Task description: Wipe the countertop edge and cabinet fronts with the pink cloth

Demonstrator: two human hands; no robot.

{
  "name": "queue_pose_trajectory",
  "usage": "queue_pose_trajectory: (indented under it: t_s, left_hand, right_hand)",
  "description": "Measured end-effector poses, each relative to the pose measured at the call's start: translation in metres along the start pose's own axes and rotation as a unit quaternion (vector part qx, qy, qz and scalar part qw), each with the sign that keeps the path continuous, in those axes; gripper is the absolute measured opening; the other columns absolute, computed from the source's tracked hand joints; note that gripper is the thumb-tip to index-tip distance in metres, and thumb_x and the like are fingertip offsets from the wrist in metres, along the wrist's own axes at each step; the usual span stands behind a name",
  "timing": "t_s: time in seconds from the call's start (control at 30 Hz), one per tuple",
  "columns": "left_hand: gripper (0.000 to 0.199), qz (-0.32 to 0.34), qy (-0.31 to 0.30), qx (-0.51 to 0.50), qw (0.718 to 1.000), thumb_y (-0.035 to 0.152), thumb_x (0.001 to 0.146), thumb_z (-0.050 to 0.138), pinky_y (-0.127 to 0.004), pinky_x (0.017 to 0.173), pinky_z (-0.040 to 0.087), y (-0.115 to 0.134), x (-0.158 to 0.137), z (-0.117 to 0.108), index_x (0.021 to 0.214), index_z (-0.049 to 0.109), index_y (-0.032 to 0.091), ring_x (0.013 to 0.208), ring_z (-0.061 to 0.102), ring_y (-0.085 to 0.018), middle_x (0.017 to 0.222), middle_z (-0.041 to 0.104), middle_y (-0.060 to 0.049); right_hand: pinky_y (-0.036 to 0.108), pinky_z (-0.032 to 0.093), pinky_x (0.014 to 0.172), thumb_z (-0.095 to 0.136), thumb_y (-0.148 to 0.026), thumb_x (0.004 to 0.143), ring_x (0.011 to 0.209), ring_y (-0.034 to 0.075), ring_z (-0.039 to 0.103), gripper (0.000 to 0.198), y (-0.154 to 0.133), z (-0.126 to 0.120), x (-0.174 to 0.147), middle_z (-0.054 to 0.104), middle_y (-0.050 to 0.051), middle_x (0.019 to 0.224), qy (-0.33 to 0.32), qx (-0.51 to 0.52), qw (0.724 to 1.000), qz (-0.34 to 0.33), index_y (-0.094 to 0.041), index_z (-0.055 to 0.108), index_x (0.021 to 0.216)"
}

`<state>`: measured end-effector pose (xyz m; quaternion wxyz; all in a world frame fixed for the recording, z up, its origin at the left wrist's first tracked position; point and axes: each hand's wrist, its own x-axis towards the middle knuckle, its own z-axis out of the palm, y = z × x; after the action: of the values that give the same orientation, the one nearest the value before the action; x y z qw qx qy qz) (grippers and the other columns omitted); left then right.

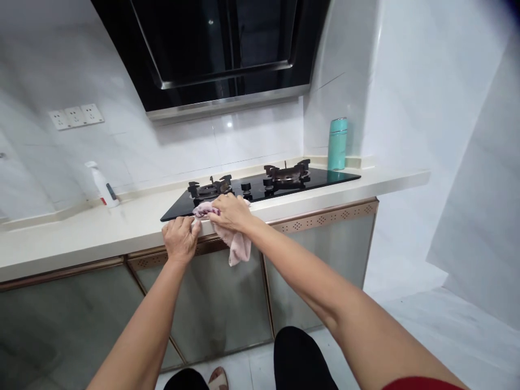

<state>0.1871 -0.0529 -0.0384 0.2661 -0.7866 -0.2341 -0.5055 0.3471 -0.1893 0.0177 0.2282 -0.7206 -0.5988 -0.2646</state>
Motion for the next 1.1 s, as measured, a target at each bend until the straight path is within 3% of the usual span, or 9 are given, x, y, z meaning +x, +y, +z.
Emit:
queue_pose_trajectory:
  t_s: [0.1, 0.3, 0.4, 0.47, 0.63, 0.8, 0.93, 1.0, 1.1]
  left_hand:
    - [0.042, 0.008, 0.005, -0.023, 1.0, 0.049, 0.104, 0.04, -0.04, 0.09, 0.034, -0.003, -0.002, 0.001, 0.104, 0.072, 0.022, 0.094, 0.059, -0.028, 0.099, 0.073, -0.008]
    - [0.041, -0.019, -0.002, -0.056, 0.998, 0.048, 0.102, 0.042, -0.042, 0.093, 0.034, -0.002, -0.001, 0.002, 0.104, 0.073, 0.021, 0.096, 0.059, -0.029, 0.102, 0.073, -0.01]
    - [0.038, -0.038, -0.012, -0.064, 0.997, 0.048, 0.1, 0.044, -0.043, 0.094, 0.034, 0.003, 0.0, 0.0, 0.103, 0.073, 0.022, 0.097, 0.059, -0.029, 0.1, 0.073, -0.01]
    - [0.038, -0.054, -0.024, -0.064, 0.996, 0.047, 0.1, 0.044, -0.044, 0.094, 0.033, 0.007, 0.001, -0.001, 0.102, 0.073, 0.023, 0.097, 0.058, -0.03, 0.099, 0.072, -0.011]
    - [0.04, -0.088, -0.04, -0.053, 0.994, 0.05, 0.098, 0.045, -0.045, 0.091, 0.032, 0.016, 0.004, -0.001, 0.097, 0.073, 0.022, 0.096, 0.056, -0.032, 0.097, 0.07, -0.012]
    - [0.041, -0.084, -0.044, -0.034, 0.995, 0.052, 0.099, 0.045, -0.045, 0.091, 0.032, 0.016, 0.004, 0.0, 0.099, 0.072, 0.022, 0.098, 0.056, -0.031, 0.099, 0.07, -0.012]
    - [0.043, -0.059, -0.06, -0.022, 0.996, 0.052, 0.101, 0.043, -0.044, 0.093, 0.033, 0.012, 0.001, -0.003, 0.105, 0.072, 0.02, 0.1, 0.057, -0.031, 0.102, 0.07, -0.012]
    - [0.043, -0.051, -0.061, -0.029, 0.996, 0.05, 0.101, 0.042, -0.044, 0.094, 0.033, 0.009, -0.001, -0.004, 0.108, 0.072, 0.021, 0.101, 0.057, -0.031, 0.103, 0.071, -0.012]
    - [0.041, -0.048, -0.059, -0.045, 0.996, 0.049, 0.101, 0.043, -0.044, 0.096, 0.033, 0.005, -0.003, -0.005, 0.11, 0.071, 0.021, 0.103, 0.057, -0.031, 0.106, 0.071, -0.012]
  right_hand:
    - [0.046, 0.044, 0.092, 0.04, -0.051, 0.097, 0.111, 0.028, 0.054, 0.043, 0.051, -0.015, -0.02, 0.065, 0.009, 0.127, -0.007, 0.019, 0.998, 0.054, -0.026, 0.069, 0.116]
    - [0.052, 0.045, 0.09, 0.042, -0.045, 0.095, 0.103, 0.032, 0.059, 0.035, 0.17, -0.064, -0.076, 0.069, 0.013, 0.112, 0.014, -0.012, 0.967, 0.253, -0.023, 0.069, 0.098]
    - [0.06, 0.043, 0.093, 0.043, -0.047, 0.095, 0.109, 0.038, 0.058, 0.035, 0.205, -0.082, -0.092, 0.068, 0.018, 0.112, 0.028, -0.033, 0.947, 0.318, -0.021, 0.067, 0.098]
    - [0.064, 0.041, 0.094, 0.043, -0.049, 0.095, 0.116, 0.04, 0.055, 0.037, 0.212, -0.086, -0.093, 0.067, 0.019, 0.115, 0.036, -0.043, 0.936, 0.346, -0.021, 0.066, 0.104]
    - [0.067, 0.041, 0.093, 0.045, -0.055, 0.093, 0.113, 0.042, 0.056, 0.042, 0.172, -0.073, -0.071, 0.067, 0.02, 0.109, 0.014, -0.037, 0.945, 0.325, -0.02, 0.066, 0.103]
    - [0.055, 0.048, 0.091, 0.047, -0.063, 0.092, 0.106, 0.035, 0.06, 0.044, 0.074, -0.037, -0.025, 0.069, 0.012, 0.106, -0.045, 0.015, 0.983, 0.175, -0.025, 0.067, 0.101]
    - [0.055, 0.043, 0.101, 0.048, -0.056, 0.091, 0.119, 0.034, 0.057, 0.042, 0.003, -0.01, 0.015, 0.067, 0.01, 0.129, -0.077, 0.042, 0.995, 0.058, -0.025, 0.067, 0.113]
    - [0.055, 0.041, 0.104, 0.049, -0.049, 0.09, 0.124, 0.034, 0.056, 0.042, -0.013, -0.004, 0.027, 0.065, 0.011, 0.135, -0.083, 0.048, 0.995, 0.025, -0.024, 0.067, 0.117]
    - [0.053, 0.043, 0.1, 0.048, -0.047, 0.089, 0.121, 0.033, 0.058, 0.042, -0.005, -0.005, 0.031, 0.065, 0.011, 0.135, -0.091, 0.059, 0.994, 0.018, -0.024, 0.068, 0.117]
